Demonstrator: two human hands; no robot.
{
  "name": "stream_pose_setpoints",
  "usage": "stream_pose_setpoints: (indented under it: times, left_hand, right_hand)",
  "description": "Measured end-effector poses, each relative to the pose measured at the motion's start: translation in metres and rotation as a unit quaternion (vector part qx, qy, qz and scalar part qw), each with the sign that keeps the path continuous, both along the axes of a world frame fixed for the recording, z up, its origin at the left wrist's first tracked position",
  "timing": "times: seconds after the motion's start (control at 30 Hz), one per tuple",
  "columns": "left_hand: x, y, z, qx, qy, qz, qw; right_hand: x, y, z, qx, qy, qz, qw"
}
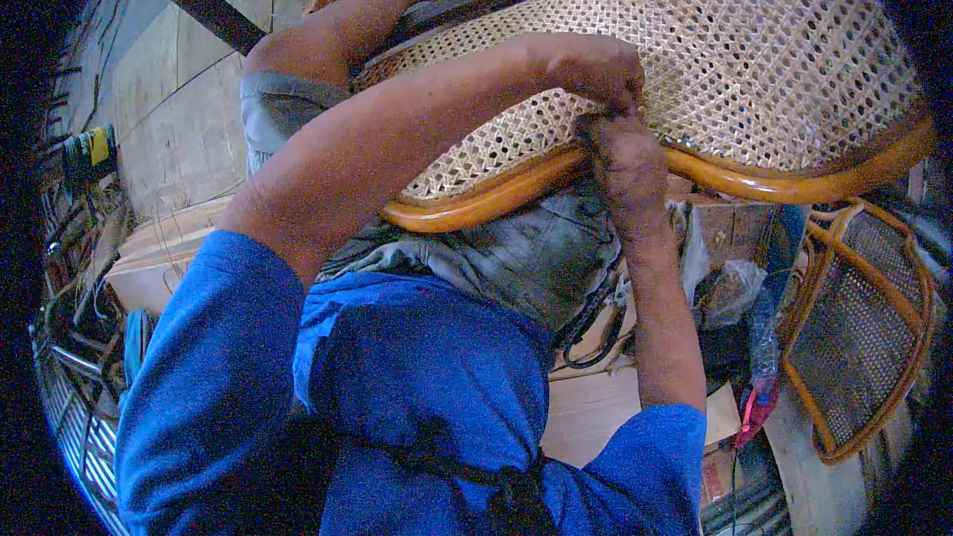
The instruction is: The person is weaving a cane seat for a wooden chair. They insert thin strips of cane into the frame's grooves and use a hammer to tap them securely into place. The process involves pulling the cane taut and repeating the insertion and hammering steps along the edge of the seat.
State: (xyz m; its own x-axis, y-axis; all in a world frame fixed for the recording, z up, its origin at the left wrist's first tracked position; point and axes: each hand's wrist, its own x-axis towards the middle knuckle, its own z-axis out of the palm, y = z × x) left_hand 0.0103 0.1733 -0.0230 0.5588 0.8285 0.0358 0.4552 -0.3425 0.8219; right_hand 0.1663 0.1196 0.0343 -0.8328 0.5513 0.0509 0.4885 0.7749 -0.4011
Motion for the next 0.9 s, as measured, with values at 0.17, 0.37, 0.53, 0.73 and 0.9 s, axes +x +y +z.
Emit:
stream_pose_setpoints:
  times: [0.17,0.37,0.53,0.73,0.9]
  left_hand:
    - [0.005,0.011,0.008,-0.009,0.031,-0.072,0.997]
    - [0.022,0.019,0.015,-0.050,0.102,-0.085,0.990]
    - [0.029,0.024,0.013,-0.032,0.122,-0.089,0.988]
    - [0.035,0.030,0.004,-0.067,0.085,-0.091,0.990]
    - [0.039,0.038,0.019,-0.147,0.149,-0.101,0.973]
  right_hand:
    - [-0.006,-0.013,-0.004,0.033,-0.004,-0.075,0.997]
    - [-0.012,-0.022,-0.007,0.119,-0.002,-0.063,0.991]
    - [-0.017,-0.029,-0.004,0.095,-0.010,-0.107,0.990]
    - [-0.023,-0.031,-0.003,0.111,-0.039,-0.103,0.988]
    - [-0.018,-0.026,0.003,0.042,-0.070,-0.088,0.993]
